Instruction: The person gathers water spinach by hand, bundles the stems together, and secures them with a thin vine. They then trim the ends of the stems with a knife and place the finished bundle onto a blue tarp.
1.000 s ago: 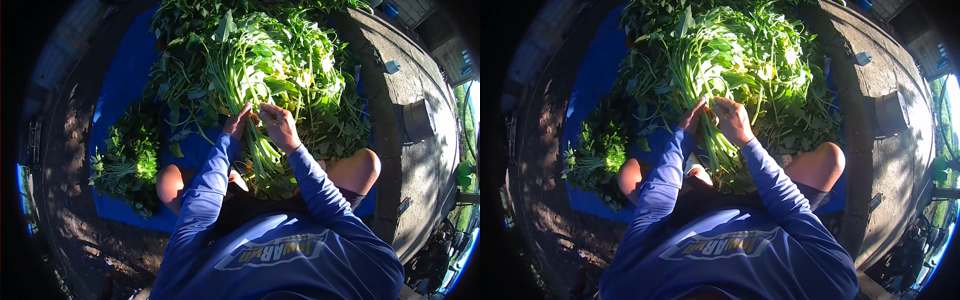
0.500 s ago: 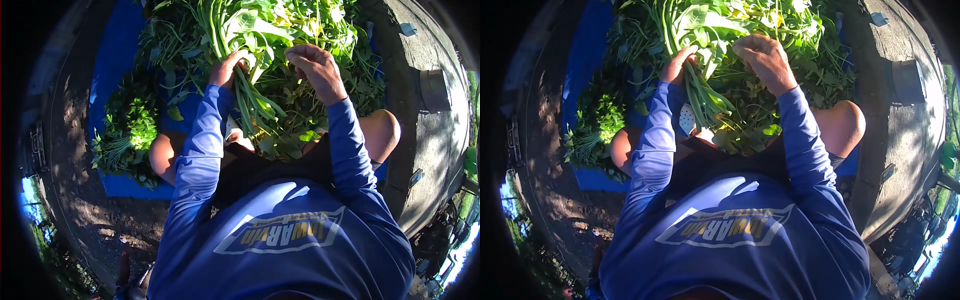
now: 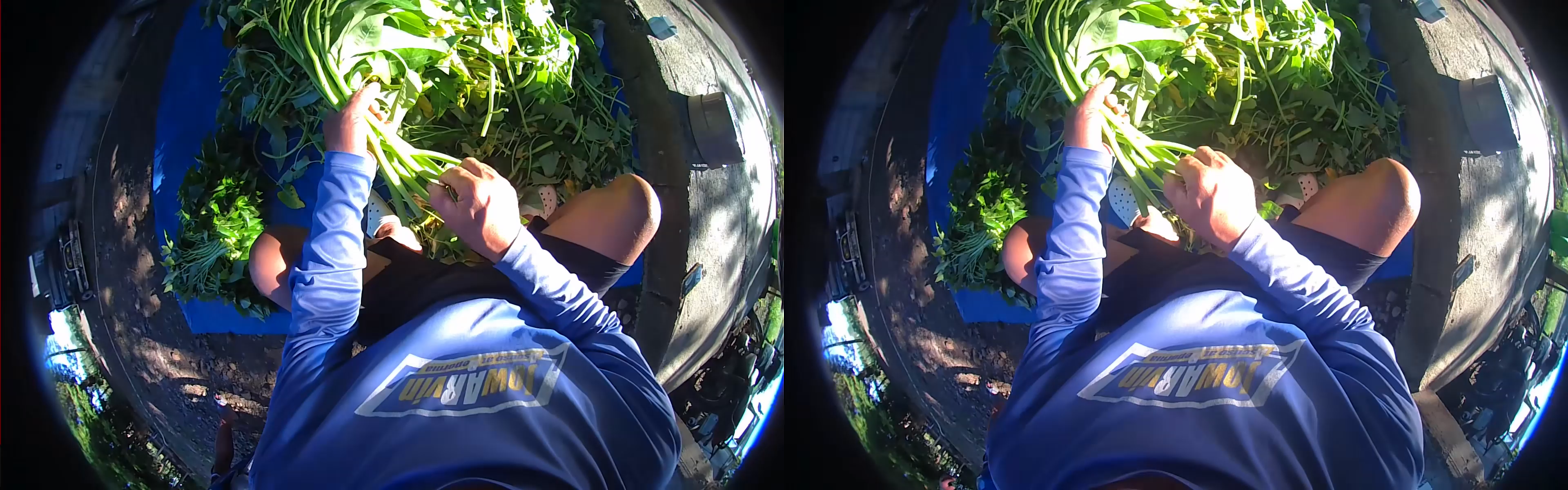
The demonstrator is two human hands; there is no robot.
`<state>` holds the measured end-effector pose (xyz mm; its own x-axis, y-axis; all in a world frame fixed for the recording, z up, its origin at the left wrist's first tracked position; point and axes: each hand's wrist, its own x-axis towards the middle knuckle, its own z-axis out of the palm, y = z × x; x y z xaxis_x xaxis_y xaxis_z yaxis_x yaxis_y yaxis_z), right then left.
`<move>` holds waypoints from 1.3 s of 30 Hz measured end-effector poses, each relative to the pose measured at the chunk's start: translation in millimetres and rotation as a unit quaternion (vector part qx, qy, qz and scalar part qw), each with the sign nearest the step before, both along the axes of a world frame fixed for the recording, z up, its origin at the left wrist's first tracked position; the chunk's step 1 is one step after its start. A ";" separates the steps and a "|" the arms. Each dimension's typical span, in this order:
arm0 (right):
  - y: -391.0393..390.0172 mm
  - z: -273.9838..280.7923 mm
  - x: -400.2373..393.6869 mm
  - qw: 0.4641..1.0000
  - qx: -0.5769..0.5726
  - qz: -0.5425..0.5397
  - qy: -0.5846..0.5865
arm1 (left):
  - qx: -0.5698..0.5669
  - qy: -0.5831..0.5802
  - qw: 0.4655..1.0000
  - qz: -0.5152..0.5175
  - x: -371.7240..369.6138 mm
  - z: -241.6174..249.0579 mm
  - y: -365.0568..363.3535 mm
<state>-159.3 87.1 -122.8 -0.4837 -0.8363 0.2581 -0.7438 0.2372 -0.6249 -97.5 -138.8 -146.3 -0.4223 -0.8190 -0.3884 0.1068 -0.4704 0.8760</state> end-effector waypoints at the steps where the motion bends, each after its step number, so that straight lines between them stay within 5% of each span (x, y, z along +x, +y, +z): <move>1: 0.0 1.9 1.1 1.000 -0.001 0.005 0.016 | -0.005 -0.001 1.000 0.006 0.3 -3.6 -1.1; 9: -7.4 -19.3 1.8 0.993 -0.094 0.004 0.068 | 0.034 0.010 0.999 0.024 9.1 1.8 -1.8; 13: 5.1 11.3 0.7 0.994 0.061 0.091 0.029 | -0.002 -0.009 0.999 0.048 9.8 2.6 -4.4; 15: 18.0 6.9 -15.1 0.932 0.277 0.225 -0.063 | 0.026 0.031 0.998 0.040 17.7 14.2 -13.2; 16: 18.6 3.0 -33.8 0.925 0.271 0.238 -0.123 | 0.035 0.038 0.998 0.026 21.5 19.9 -16.2; 17: 13.4 -0.8 -49.5 0.945 0.203 0.161 -0.201 | 0.044 0.046 0.998 0.012 25.5 23.6 -21.3; 19: -18.8 -19.6 -88.2 0.986 -0.012 -0.091 -0.136 | 0.022 0.071 0.997 0.006 30.5 16.3 -24.7; 21: -51.6 -73.6 -148.4 0.974 0.003 -0.226 0.026 | -0.011 0.052 0.998 0.017 29.4 16.9 -18.8; 23: -83.8 -89.4 -183.0 0.959 0.106 -0.260 -0.047 | -0.001 0.065 0.998 0.014 26.1 15.7 -17.9; 25: -106.5 -146.8 -217.5 0.974 0.055 -0.215 -0.041 | -0.012 0.065 0.998 0.003 23.3 10.1 -19.4; 27: -110.9 -109.7 -223.5 0.965 0.118 -0.208 -0.103 | -0.012 0.052 0.999 0.005 20.9 10.4 -16.9; 29: -111.6 -99.9 -230.8 0.979 0.014 -0.205 -0.012 | 0.004 0.043 0.999 -0.010 22.0 23.7 -12.0; 30: -117.0 -93.4 -236.5 0.919 -0.027 -0.192 -0.342 | 0.006 0.053 0.999 -0.010 21.4 22.4 -13.5; 33: -105.1 -65.0 -262.2 0.858 0.133 -0.085 -0.489 | 0.014 0.057 0.998 -0.021 26.6 23.8 -9.2; 37: -96.1 -42.3 -251.6 0.895 0.325 -0.043 -0.304 | 0.028 0.049 0.998 -0.028 26.6 30.3 -9.7; 38: -96.7 -56.5 -251.8 0.961 0.253 -0.052 -0.104 | 0.028 0.050 0.998 -0.025 29.1 26.7 -8.4; 39: -104.6 -67.5 -251.9 0.975 0.177 -0.127 -0.042 | 0.027 0.053 0.998 -0.023 28.6 29.6 -6.2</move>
<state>-411.2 -17.6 -190.3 -0.6944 -0.7157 -0.0747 -0.5824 0.6200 -0.5258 -68.9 -145.0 -116.7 -0.4996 -0.7767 -0.3835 0.1746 -0.5239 0.8337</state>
